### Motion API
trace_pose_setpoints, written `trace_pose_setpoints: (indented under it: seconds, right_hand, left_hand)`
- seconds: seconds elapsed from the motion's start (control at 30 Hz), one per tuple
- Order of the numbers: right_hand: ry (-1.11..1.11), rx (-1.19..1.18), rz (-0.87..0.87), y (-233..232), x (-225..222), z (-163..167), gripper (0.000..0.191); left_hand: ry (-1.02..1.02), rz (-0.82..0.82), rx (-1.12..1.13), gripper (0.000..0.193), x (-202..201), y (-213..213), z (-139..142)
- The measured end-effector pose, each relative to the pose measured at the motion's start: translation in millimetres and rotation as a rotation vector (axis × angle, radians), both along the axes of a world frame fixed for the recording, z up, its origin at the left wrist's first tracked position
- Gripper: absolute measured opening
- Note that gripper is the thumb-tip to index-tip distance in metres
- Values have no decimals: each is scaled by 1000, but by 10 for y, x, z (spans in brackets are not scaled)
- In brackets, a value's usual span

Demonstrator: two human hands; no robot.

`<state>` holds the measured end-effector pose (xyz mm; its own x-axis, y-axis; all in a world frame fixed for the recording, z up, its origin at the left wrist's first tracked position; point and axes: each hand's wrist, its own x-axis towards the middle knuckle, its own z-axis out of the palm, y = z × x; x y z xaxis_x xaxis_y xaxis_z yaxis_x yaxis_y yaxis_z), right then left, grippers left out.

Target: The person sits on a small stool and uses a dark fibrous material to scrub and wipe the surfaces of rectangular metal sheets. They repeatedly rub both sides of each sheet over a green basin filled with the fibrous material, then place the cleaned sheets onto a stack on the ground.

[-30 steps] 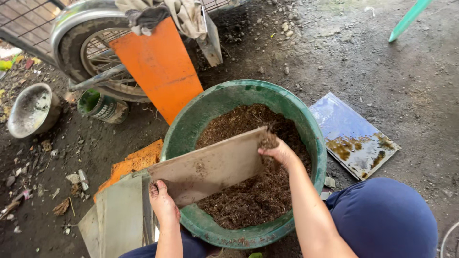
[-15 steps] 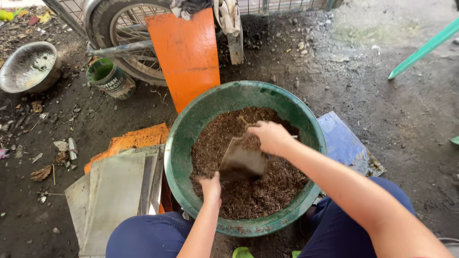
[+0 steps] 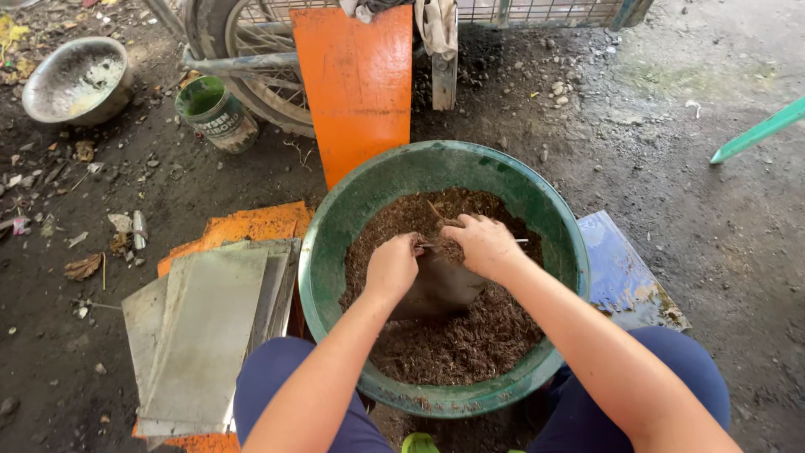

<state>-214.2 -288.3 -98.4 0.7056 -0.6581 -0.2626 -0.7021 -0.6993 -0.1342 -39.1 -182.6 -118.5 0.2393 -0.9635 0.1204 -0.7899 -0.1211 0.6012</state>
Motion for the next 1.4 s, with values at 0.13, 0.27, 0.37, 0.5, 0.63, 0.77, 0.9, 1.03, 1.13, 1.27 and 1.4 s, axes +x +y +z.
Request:
trace_pose_setpoints:
  seconds: [0.13, 0.27, 0.37, 0.5, 0.63, 0.77, 0.9, 1.03, 1.13, 1.27, 1.4]
  right_hand:
    - [-1, 21, -72, -228, -271, 62, 64]
    - [-101, -71, -23, -163, -113, -95, 58]
    - [-181, -140, 89, -88, 93, -300, 55]
    - [-85, -110, 17, -404, -104, -443, 53]
    - [-348, 381, -384, -747, -517, -623, 55]
    - [-744, 687, -620, -543, -497, -1051, 48]
    - [-1512, 960, -866, -278, -337, -1355, 42]
    - [-1072, 726, -468, -221, -347, -1465, 34]
    - [-1100, 498, -271, -116, -356, -1671, 42]
    - [-1150, 850, -607, 261, -285, -2181, 44]
    - [-1339, 1258, -1170, 593, -208, -2472, 42]
  left_hand:
    - [-39, 32, -13, 28, -10, -87, -230]
    - [-64, 34, 4, 26, -95, -144, -286]
    - [-102, 40, -29, 30, -146, -181, -266]
    - [6, 71, 46, 17, 71, -147, -227]
    - [1, 102, 87, 21, 377, -46, -166]
    - [-118, 93, 136, 28, 537, -12, -87]
    - [-379, -146, -54, 25, 598, 92, -135]
    - [-420, -216, -20, 18, 432, 59, -345]
    - [-428, -254, -125, 26, 320, 12, -475]
    - [-290, -305, -170, 29, 345, 48, -518]
    - [-176, -367, -132, 28, 286, 75, -563]
